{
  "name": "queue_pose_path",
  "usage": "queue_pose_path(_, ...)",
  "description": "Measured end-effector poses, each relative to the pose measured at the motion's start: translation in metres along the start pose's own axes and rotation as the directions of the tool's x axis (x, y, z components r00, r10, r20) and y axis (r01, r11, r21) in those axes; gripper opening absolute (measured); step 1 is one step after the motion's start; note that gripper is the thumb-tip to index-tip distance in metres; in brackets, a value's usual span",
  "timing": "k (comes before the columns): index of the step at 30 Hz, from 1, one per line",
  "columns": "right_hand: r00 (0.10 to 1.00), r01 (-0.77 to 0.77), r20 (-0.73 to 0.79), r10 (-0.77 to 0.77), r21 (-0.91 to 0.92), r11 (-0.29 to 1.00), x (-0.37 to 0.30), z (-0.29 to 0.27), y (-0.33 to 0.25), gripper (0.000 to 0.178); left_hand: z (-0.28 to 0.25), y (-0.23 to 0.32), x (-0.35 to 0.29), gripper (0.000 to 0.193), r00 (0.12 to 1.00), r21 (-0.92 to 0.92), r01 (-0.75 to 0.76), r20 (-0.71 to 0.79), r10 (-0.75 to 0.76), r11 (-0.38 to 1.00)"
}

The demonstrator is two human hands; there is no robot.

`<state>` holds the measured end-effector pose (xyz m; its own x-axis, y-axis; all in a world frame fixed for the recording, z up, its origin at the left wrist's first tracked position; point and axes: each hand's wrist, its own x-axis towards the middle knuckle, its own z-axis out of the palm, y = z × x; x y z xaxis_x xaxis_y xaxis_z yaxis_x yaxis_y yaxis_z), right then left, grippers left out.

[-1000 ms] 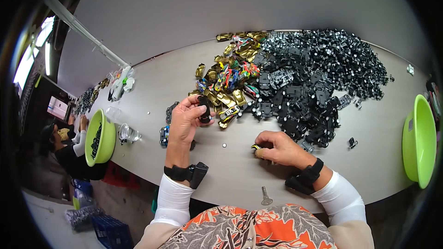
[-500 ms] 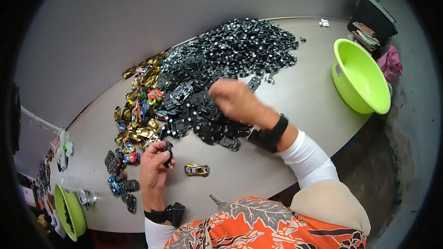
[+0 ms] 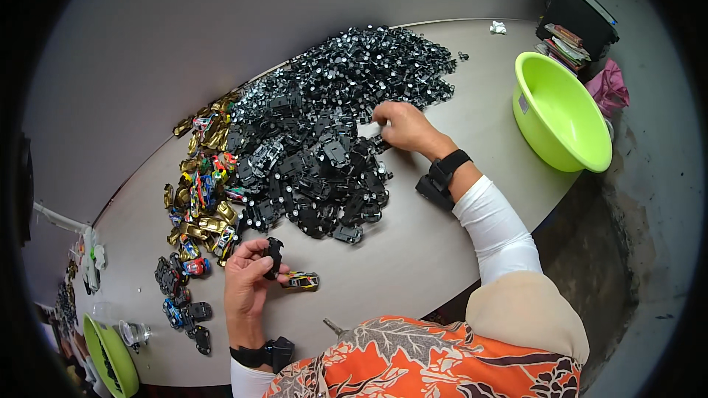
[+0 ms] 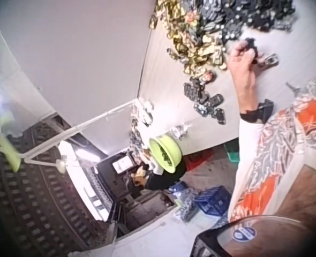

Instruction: The person assembles small toy cars by hand at a table. They pick up black chassis and colored car bodies, snap them together, and place the completed units on the table. The process is repeated for multiple cars using parts from large piles on the surface.

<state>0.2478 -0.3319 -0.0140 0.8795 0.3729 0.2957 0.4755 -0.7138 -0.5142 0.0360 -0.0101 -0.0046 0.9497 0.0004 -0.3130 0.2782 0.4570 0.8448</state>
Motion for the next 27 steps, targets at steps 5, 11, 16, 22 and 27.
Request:
queue_pose_path(5, 0.987, 0.095, -0.111, -0.114, -0.166, 0.982, 0.029, 0.011, 0.016, 0.016, -0.003, -0.001, 0.001, 0.030, 1.000, 0.011, 0.012, -0.006, -0.012, 1.000)
queue_pose_path(11, 0.996, 0.068, 0.074, -0.044, -0.358, 0.931, 0.043, 0.014, 0.008, 0.022, -0.010, -0.002, 0.001, 0.016, 0.997, -0.073, 0.007, 0.075, -0.001, 0.997)
queue_pose_path(16, 0.992, -0.039, 0.108, 0.066, -0.243, 0.969, 0.038, 0.010, -0.004, 0.041, -0.012, -0.002, 0.001, 0.008, 0.997, -0.135, 0.023, 0.082, -0.012, 0.991)
queue_pose_path(22, 0.973, -0.219, 0.024, 0.229, -0.201, 0.955, 0.027, -0.016, -0.016, 0.047, -0.012, 0.001, 0.001, 0.008, 0.992, -0.229, 0.069, 0.121, -0.042, 0.971)
queue_pose_path(27, 0.988, -0.128, 0.121, 0.096, 0.290, 0.949, -0.003, -0.033, -0.032, 0.033, -0.012, -0.004, -0.001, 0.023, 0.991, -0.275, 0.044, 0.137, -0.006, 0.960)
